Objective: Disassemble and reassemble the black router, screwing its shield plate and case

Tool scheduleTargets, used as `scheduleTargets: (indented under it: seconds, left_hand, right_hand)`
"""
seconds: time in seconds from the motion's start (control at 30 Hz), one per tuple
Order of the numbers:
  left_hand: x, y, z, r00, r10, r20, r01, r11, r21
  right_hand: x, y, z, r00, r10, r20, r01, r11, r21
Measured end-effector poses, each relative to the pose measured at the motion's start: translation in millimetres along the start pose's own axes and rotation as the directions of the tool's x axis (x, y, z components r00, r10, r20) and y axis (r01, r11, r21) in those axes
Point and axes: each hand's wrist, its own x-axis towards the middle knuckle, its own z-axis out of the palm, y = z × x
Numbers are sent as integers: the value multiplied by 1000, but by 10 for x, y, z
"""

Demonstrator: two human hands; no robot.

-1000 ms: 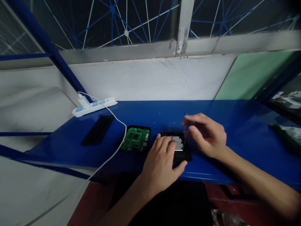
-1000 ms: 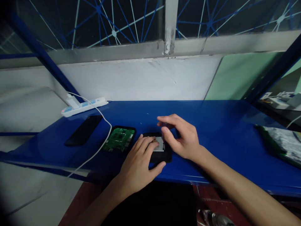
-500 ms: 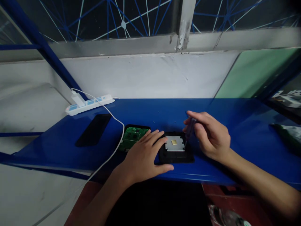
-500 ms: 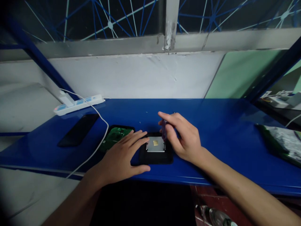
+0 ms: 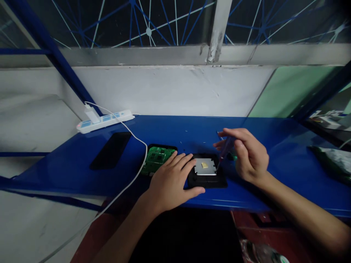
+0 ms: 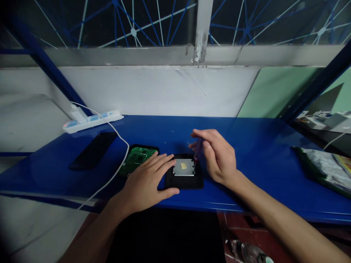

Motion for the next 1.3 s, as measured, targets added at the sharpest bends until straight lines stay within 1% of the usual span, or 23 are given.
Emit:
scheduleTargets:
  seconds: [0.07, 0.23, 0.3, 0.37, 0.5, 0.73, 0.83, 0.97, 1.07, 1.17, 1.23, 1.3]
  left_hand:
    - [-7, 2, 11, 1000, -2, -18, 2, 1000, -2]
    - [-13, 7, 26, 999, -5, -53, 5, 1000, -2]
    - [-12, 11, 22, 999, -8, -54, 8, 1000, -1]
    - [-9, 17, 14, 998, -9, -56, 9, 1000, -4]
    - [0, 26, 5, 998, -11, -56, 11, 1000, -7]
    - [4, 32, 6, 999, -12, -44, 12, 1000, 4]
    - [-3, 33, 1, 998, -15, -54, 15, 1000, 4]
    - [-7, 30, 0, 999, -11, -44, 12, 1000, 10]
    - [-3, 28, 7, 999, -8, -41, 9, 1000, 13]
    - [-2, 27, 10, 999, -10, -39, 11, 1000, 14]
    - [-4, 25, 7, 999, -11, -36, 12, 1000, 13]
    - [-8, 22, 3, 999, -14, -32, 14, 1000, 13]
  right_hand:
    - [-3, -5, 2, 1000, -8, 6, 8, 999, -32]
    - [-40, 80, 0, 998, -57, -40, 54, 996, -77]
    - [-52, 113, -3, 997, -80, -21, 79, 994, -78]
    - [-53, 119, -8, 997, -82, 4, 82, 996, -42]
    - [-22, 57, -16, 995, -89, 51, 89, 996, 11]
    - [15, -44, -15, 996, -44, 83, 47, 998, -35]
    - [7, -43, -6, 996, -46, 82, 50, 998, -45]
    - [-9, -1, 5, 998, 11, 59, -9, 1000, -22]
    - [-12, 37, -3, 999, -21, 29, 23, 997, -70]
    - [-4, 43, -25, 997, -64, 50, 67, 996, -54]
    - [3, 21, -40, 996, -60, 65, 61, 998, -15]
    - [8, -10, -48, 997, -29, 75, 29, 1000, 6]
